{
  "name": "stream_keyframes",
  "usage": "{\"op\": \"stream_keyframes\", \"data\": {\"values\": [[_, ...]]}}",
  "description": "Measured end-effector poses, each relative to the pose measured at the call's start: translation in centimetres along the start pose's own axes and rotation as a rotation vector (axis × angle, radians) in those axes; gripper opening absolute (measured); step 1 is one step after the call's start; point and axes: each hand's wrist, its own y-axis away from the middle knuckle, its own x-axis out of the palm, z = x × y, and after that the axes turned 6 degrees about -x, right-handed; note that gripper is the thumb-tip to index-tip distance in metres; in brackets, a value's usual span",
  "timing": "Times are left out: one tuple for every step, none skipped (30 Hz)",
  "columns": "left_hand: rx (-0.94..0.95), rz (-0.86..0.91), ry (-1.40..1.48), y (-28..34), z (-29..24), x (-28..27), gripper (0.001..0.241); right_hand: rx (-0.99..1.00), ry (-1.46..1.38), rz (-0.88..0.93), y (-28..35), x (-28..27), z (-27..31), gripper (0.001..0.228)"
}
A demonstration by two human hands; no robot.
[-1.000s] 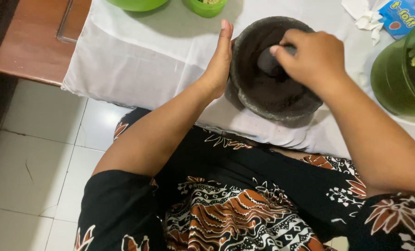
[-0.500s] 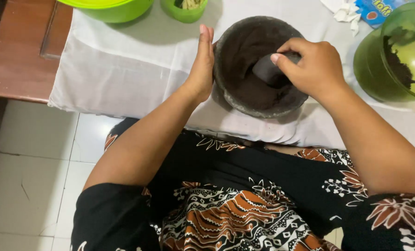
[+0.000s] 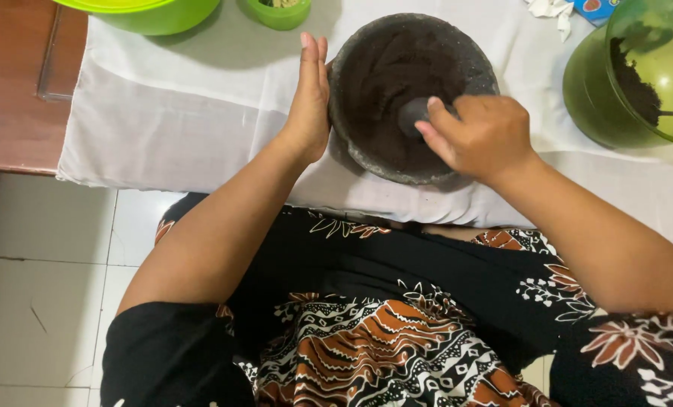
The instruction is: Grinding ingredients in a mortar and pestle and transferring the powder to a bowl using a spoon
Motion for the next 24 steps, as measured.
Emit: {"op": "stream_keyframes", "data": {"values": [[0.003,0.003,-0.005,-0.1,0.2,-0.1,0.124,0.004,0.004,-0.004,-0.5,0.9,-0.7,0.022],[0.005,0.001,-0.002,-0.1,0.3,-0.3,0.122,0.209,-0.235,0.104,-1.1,1.7,-1.5,0.024],[0.008,0.003,0.001,-0.3,0.4,-0.4,0.121,0.418,-0.471,0.206,-1.6,2.6,-2.3,0.028],[0.011,0.01,-0.006,-0.4,0.3,-0.2,0.121,0.423,-0.465,0.199,-2.4,2.4,-3.0,0.028],[0.011,0.002,-0.005,-0.3,0.3,-0.2,0.122,0.543,-0.615,0.199,-3.2,2.2,-3.7,0.025],[0.01,-0.006,-0.003,-0.2,0.3,-0.3,0.123,0.661,-0.767,0.198,-4.0,2.1,-4.4,0.022],[0.003,-0.007,-0.005,-0.2,0.2,-0.4,0.123,0.666,-0.771,0.201,-4.5,2.6,-4.3,0.022],[0.011,0.003,0.007,-0.2,0.3,-0.4,0.122,0.617,-0.665,0.184,-4.9,3.2,-4.3,0.023],[0.018,0.018,0.02,-0.4,0.2,-0.4,0.121,0.569,-0.557,0.166,-5.2,3.6,-4.4,0.023],[0.012,0.021,0.019,-0.2,0.5,-0.4,0.121,0.575,-0.557,0.169,-5.0,3.9,-3.4,0.023],[0.011,0.023,0.029,-0.3,0.4,-0.4,0.12,0.519,-0.545,0.164,-5.3,4.2,-2.8,0.023],[0.009,0.025,0.039,-0.4,0.3,-0.5,0.12,0.462,-0.532,0.158,-5.5,4.5,-2.1,0.022],[0.009,0.024,0.039,-0.4,0.2,-0.5,0.12,0.461,-0.533,0.158,-5.5,3.8,-1.8,0.022],[0.007,0.022,0.04,-0.5,0.2,-0.5,0.119,0.381,-0.483,0.179,-5.4,3.0,-1.4,0.023],[0.002,0.022,0.041,-0.6,0.3,-0.6,0.117,0.303,-0.431,0.2,-5.3,2.3,-1.1,0.025],[0.0,0.023,0.041,-0.3,0.2,-0.4,0.117,0.305,-0.432,0.201,-4.5,1.7,-1.4,0.025],[0.001,0.014,0.002,-0.1,0.1,-0.3,0.119,0.335,-0.462,0.251,-3.8,1.2,-1.8,0.025],[0.002,0.006,-0.037,0.0,-0.1,-0.2,0.121,0.365,-0.491,0.301,-3.2,0.7,-2.2,0.028],[0.008,0.0,-0.031,0.1,-0.3,-0.1,0.121,0.355,-0.492,0.301,-2.4,-0.2,-2.6,0.028],[0.007,0.003,-0.031,0.2,-0.3,0.0,0.123,0.483,-0.546,0.297,-1.7,-1.0,-3.0,0.027],[-0.002,0.004,-0.035,0.4,-0.3,0.0,0.126,0.616,-0.605,0.294,-0.8,-1.8,-3.2,0.026],[-0.004,-0.003,-0.033,0.4,-0.2,0.1,0.126,0.612,-0.612,0.297,-0.2,-1.6,-3.1,0.026],[-0.011,-0.013,-0.047,0.3,-0.3,0.1,0.125,0.64,-0.596,0.276,0.5,-1.3,-3.0,0.026],[-0.018,-0.023,-0.061,0.2,-0.4,0.3,0.125,0.667,-0.58,0.255,1.2,-1.0,-3.0,0.025]]}}
